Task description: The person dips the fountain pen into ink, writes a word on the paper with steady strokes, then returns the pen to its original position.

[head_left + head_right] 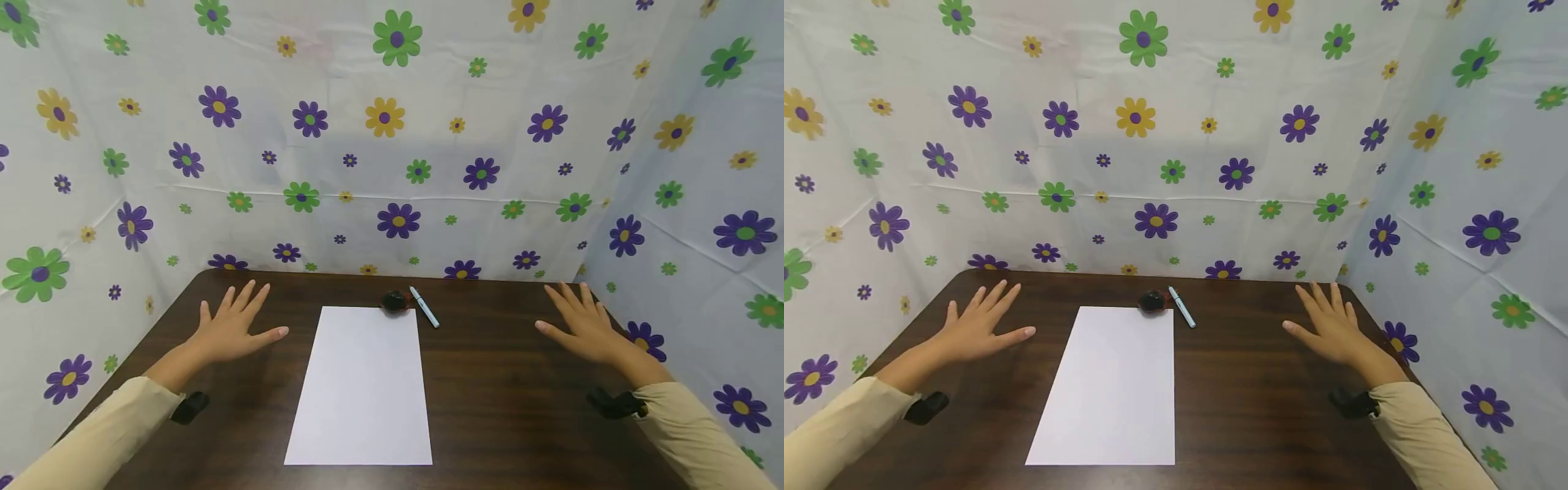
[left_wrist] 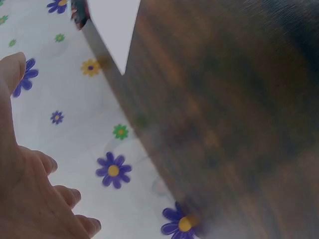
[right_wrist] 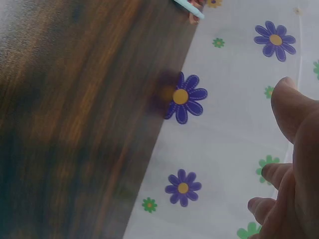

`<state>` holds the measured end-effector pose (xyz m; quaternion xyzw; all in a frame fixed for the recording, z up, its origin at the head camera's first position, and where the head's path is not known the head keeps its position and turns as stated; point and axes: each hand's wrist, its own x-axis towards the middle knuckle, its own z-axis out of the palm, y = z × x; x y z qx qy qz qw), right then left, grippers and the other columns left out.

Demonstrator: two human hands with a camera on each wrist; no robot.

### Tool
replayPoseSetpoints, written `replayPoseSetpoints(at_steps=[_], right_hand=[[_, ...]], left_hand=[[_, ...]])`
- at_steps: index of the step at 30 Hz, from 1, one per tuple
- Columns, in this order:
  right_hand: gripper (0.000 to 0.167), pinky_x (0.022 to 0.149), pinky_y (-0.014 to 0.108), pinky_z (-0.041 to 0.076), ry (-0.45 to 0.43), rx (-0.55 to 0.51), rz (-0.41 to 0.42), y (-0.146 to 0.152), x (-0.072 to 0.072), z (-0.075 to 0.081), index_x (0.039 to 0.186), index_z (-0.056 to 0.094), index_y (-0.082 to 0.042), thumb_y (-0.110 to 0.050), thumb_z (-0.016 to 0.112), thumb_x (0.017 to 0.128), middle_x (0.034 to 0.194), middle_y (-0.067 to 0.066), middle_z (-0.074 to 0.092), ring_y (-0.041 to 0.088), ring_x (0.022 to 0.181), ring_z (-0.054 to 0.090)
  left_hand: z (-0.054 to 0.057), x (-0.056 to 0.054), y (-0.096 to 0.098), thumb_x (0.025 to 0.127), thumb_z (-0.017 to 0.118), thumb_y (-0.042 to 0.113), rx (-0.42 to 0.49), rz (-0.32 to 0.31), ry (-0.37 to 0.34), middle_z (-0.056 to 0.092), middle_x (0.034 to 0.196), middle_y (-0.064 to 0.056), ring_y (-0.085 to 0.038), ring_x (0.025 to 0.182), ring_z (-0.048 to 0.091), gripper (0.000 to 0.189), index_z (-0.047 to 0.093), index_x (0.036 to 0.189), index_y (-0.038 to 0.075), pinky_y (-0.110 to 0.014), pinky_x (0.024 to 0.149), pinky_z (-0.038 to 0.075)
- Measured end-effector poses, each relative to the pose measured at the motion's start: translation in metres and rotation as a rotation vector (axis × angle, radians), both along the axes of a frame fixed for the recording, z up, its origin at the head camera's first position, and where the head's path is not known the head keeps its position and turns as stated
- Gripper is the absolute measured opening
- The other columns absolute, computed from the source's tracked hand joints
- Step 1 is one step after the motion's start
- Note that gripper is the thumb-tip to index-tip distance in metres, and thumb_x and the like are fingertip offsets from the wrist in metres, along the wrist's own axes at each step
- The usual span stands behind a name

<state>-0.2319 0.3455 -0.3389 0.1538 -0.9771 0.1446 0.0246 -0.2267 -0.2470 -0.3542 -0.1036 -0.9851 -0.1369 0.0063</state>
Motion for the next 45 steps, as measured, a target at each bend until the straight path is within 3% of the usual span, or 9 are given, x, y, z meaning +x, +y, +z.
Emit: replayPoseSetpoints(at_steps=[8, 16, 23, 27, 33, 39, 45], right_hand=[[0.082, 0.100, 0.075, -0.009, -0.012, 0.000, -0.007, -0.007, -0.004, -0.013, 0.154, 0.010, -0.007, -0.050, 0.049, 0.096, 0.156, 0.031, 0.000, 0.050, 0.138, -0.022], [0.081, 0.100, 0.077, -0.005, -0.020, -0.025, 0.004, -0.016, -0.010, -0.023, 0.154, 0.014, -0.006, -0.050, 0.050, 0.096, 0.156, 0.031, 0.001, 0.051, 0.138, -0.019], [0.080, 0.101, 0.076, -0.004, -0.031, -0.056, 0.015, -0.028, -0.019, -0.032, 0.153, 0.017, -0.006, -0.049, 0.051, 0.095, 0.156, 0.030, 0.003, 0.051, 0.139, -0.017], [0.080, 0.102, 0.075, -0.005, -0.045, -0.069, 0.022, -0.038, -0.025, -0.038, 0.153, 0.017, -0.006, -0.050, 0.051, 0.095, 0.157, 0.028, 0.002, 0.050, 0.140, -0.016], [0.079, 0.103, 0.074, -0.005, -0.066, -0.085, 0.040, -0.053, -0.034, -0.046, 0.154, 0.017, -0.007, -0.050, 0.049, 0.096, 0.157, 0.027, 0.002, 0.050, 0.141, -0.015], [0.077, 0.102, 0.075, -0.003, -0.079, -0.142, 0.053, -0.067, -0.043, -0.050, 0.154, 0.017, -0.007, -0.049, 0.047, 0.097, 0.157, 0.027, 0.003, 0.051, 0.140, -0.013], [0.075, 0.102, 0.075, 0.000, -0.091, -0.176, 0.058, -0.081, -0.051, -0.058, 0.153, 0.017, -0.005, -0.048, 0.046, 0.098, 0.157, 0.028, 0.006, 0.053, 0.140, -0.010]], left_hand=[[-0.029, 0.008, 0.008, 0.084, 0.052, 0.070, 0.001, -0.029, 0.028, 0.010, 0.158, -0.024, -0.057, 0.138, 0.009, 0.099, 0.019, 0.153, 0.007, -0.080, 0.095, -0.005], [-0.049, 0.020, 0.024, 0.084, 0.056, 0.066, 0.027, -0.132, 0.045, 0.015, 0.157, -0.022, -0.054, 0.140, 0.010, 0.095, 0.026, 0.151, 0.007, -0.079, 0.099, 0.006], [-0.067, 0.030, 0.036, 0.083, 0.058, 0.065, 0.059, -0.264, 0.029, 0.016, 0.158, -0.018, -0.051, 0.141, 0.012, 0.094, 0.026, 0.152, 0.009, -0.077, 0.100, 0.012], [-0.072, 0.034, 0.042, 0.080, 0.061, 0.066, 0.072, -0.330, -0.021, 0.016, 0.158, -0.020, -0.050, 0.141, 0.012, 0.098, 0.027, 0.151, 0.008, -0.076, 0.100, 0.013], [-0.072, 0.037, 0.048, 0.080, 0.058, 0.070, 0.035, -0.368, -0.124, 0.014, 0.159, -0.017, -0.047, 0.143, 0.009, 0.100, 0.026, 0.152, 0.008, -0.075, 0.103, 0.009], [-0.074, 0.037, 0.050, 0.079, 0.057, 0.071, 0.013, -0.369, -0.191, 0.011, 0.160, -0.014, -0.045, 0.144, 0.005, 0.101, 0.023, 0.153, 0.010, -0.074, 0.104, 0.004], [-0.078, 0.036, 0.049, 0.080, 0.055, 0.072, 0.010, -0.367, -0.210, 0.009, 0.161, -0.012, -0.043, 0.145, 0.004, 0.101, 0.022, 0.153, 0.012, -0.074, 0.104, 0.003]])
